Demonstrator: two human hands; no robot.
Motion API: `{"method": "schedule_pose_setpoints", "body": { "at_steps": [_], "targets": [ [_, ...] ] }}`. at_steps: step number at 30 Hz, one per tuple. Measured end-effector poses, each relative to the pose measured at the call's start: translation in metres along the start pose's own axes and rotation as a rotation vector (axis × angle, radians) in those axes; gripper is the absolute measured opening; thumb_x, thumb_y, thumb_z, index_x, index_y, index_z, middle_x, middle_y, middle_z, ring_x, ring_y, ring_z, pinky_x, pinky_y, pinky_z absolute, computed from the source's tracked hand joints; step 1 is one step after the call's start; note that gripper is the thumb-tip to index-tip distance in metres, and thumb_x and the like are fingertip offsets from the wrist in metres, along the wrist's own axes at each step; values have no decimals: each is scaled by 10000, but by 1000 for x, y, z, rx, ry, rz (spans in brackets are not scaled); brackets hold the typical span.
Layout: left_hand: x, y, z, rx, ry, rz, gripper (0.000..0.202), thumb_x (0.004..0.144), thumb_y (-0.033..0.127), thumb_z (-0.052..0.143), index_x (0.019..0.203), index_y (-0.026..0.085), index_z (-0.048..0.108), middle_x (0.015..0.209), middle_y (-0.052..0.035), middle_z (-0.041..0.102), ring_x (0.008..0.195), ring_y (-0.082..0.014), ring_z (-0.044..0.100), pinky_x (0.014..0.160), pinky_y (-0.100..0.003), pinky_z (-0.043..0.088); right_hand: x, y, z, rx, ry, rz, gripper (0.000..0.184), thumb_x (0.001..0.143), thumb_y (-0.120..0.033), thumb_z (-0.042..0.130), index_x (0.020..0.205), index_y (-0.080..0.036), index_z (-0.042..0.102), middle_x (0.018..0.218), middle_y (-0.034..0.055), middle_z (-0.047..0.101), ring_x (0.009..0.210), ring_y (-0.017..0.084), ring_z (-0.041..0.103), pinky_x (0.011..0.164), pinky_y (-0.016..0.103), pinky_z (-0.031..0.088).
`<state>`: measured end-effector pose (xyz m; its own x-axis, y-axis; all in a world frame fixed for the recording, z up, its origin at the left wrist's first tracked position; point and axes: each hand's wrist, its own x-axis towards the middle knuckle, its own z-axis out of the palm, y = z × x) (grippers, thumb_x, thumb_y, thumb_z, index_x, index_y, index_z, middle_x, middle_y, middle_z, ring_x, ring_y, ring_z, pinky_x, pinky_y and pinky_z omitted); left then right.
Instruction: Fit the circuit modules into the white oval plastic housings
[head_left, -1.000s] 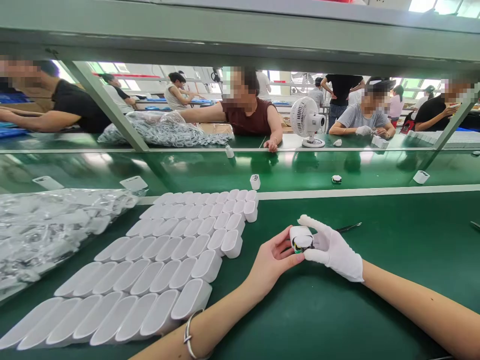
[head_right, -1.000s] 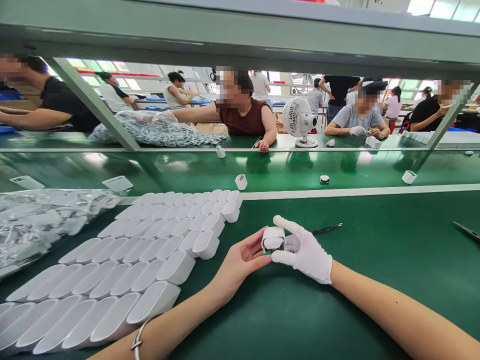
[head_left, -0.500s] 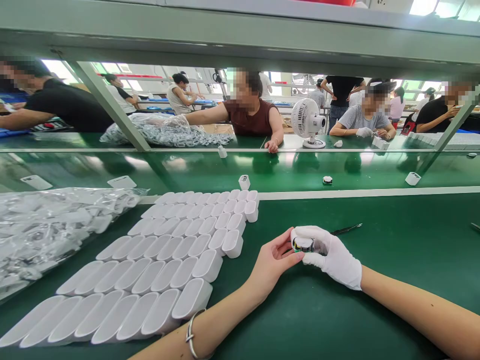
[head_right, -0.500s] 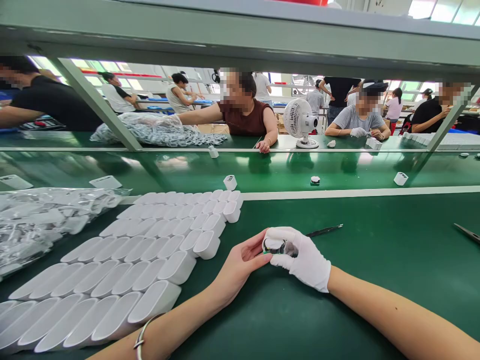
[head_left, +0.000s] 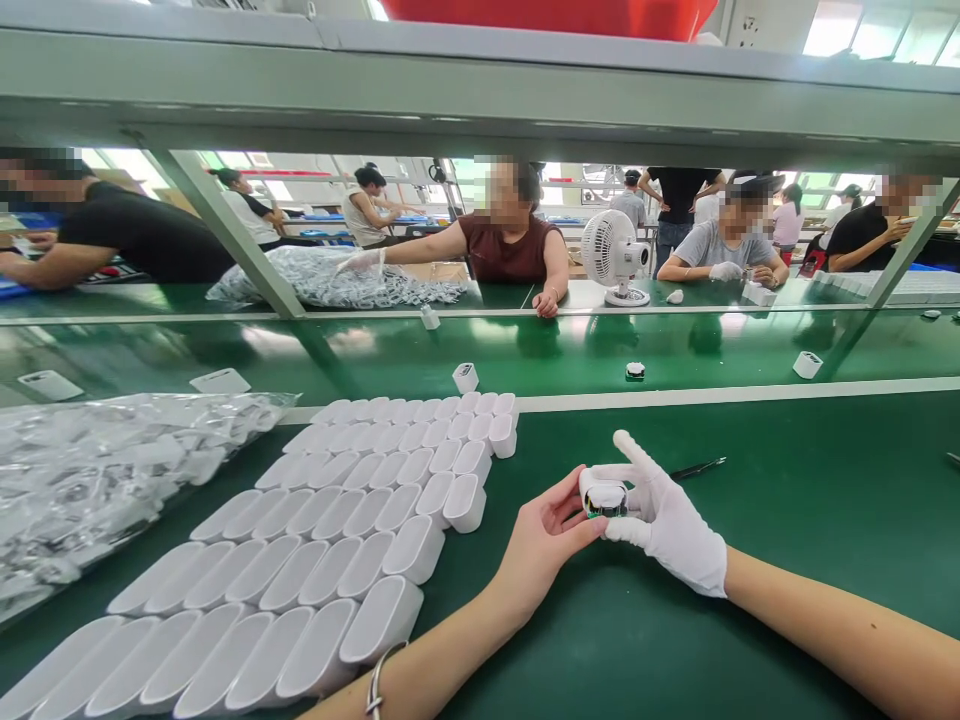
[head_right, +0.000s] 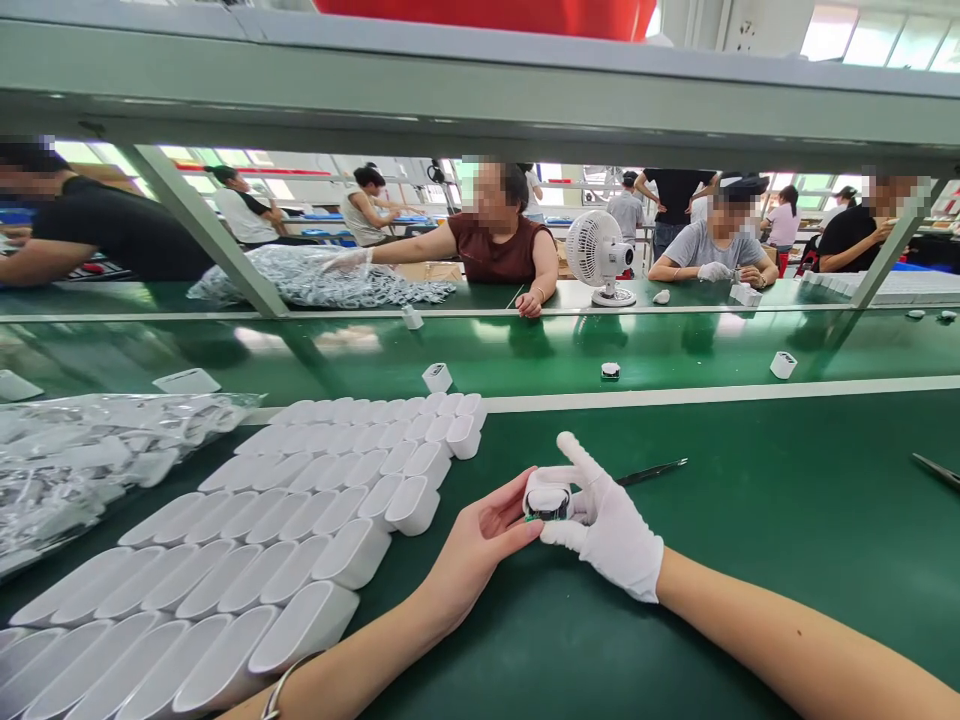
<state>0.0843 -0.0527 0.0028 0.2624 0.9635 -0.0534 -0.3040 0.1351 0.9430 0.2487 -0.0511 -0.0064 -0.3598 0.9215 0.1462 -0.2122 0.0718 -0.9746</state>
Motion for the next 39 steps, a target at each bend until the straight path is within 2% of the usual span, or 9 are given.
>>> {"method": "schedule_pose_setpoints", "body": {
  "at_steps": [3,6,10,17,21,26,29,34,39],
  "targets": [
    [1,-1,-1,2,5,11,653,602,240,809,1208,168,578,1239,-85,596,1216,-291,471,1047,-409,375,1,2,-2,59,-46,19,917,670,-336,768,1427,-296,253,1353,101,459,1052,203,560,909,388,454],
    [1,-3,-1,-12,15,12,633,574,244,825,1165,172,610,1191,-84,624,1175,-300,506,1019,-412,401,4,3,-4,76,-24,78,757,689,-403,742,1353,-228,424,1261,104,551,1109,222,537,980,413,411],
    [1,-4,-3,4,7,9,595,555,252,833,1112,169,640,1090,-82,670,1106,-291,556,991,-396,420,9,4,-6,83,61,139,668,588,-386,811,1193,-206,595,1152,93,630,1084,246,567,1001,436,400],
    [-1,0,-2,48,-43,4,467,584,298,810,1008,149,684,1012,-86,695,1011,-289,602,943,-388,437,8,-1,0,52,187,219,545,505,-329,848,1008,-188,694,966,69,697,859,218,630,786,358,509],
    [-1,1,0,75,-63,2,364,631,311,774,956,161,704,968,-69,707,986,-278,611,918,-367,443,8,-7,5,-20,216,231,475,564,-341,814,991,-165,704,784,31,676,621,139,556,613,303,474],
    [0,2,1,70,-68,-8,318,661,297,742,946,159,715,962,-70,712,970,-278,616,905,-367,442,9,-7,6,-35,228,230,492,536,-378,821,953,-141,711,633,14,626,539,130,506,544,302,440],
    [1,1,2,52,-62,-7,336,645,298,758,950,163,716,958,-70,711,980,-282,612,919,-373,432,10,-2,2,-19,215,216,498,546,-396,818,972,-163,706,731,35,674,601,153,564,595,320,482],
    [4,0,-1,-5,-50,1,449,623,291,791,1037,153,687,1036,-91,692,1043,-285,589,957,-381,418,13,2,-3,63,197,220,600,503,-359,852,1052,-192,673,1061,83,680,1000,252,614,936,414,458],
    [5,0,-3,12,-67,-46,414,657,268,772,1043,146,686,1071,-95,685,1081,-284,574,1001,-396,383,13,-4,-3,63,191,257,640,572,-432,805,1125,-156,639,1027,102,684,1000,266,607,935,454,443]
  ]
}}
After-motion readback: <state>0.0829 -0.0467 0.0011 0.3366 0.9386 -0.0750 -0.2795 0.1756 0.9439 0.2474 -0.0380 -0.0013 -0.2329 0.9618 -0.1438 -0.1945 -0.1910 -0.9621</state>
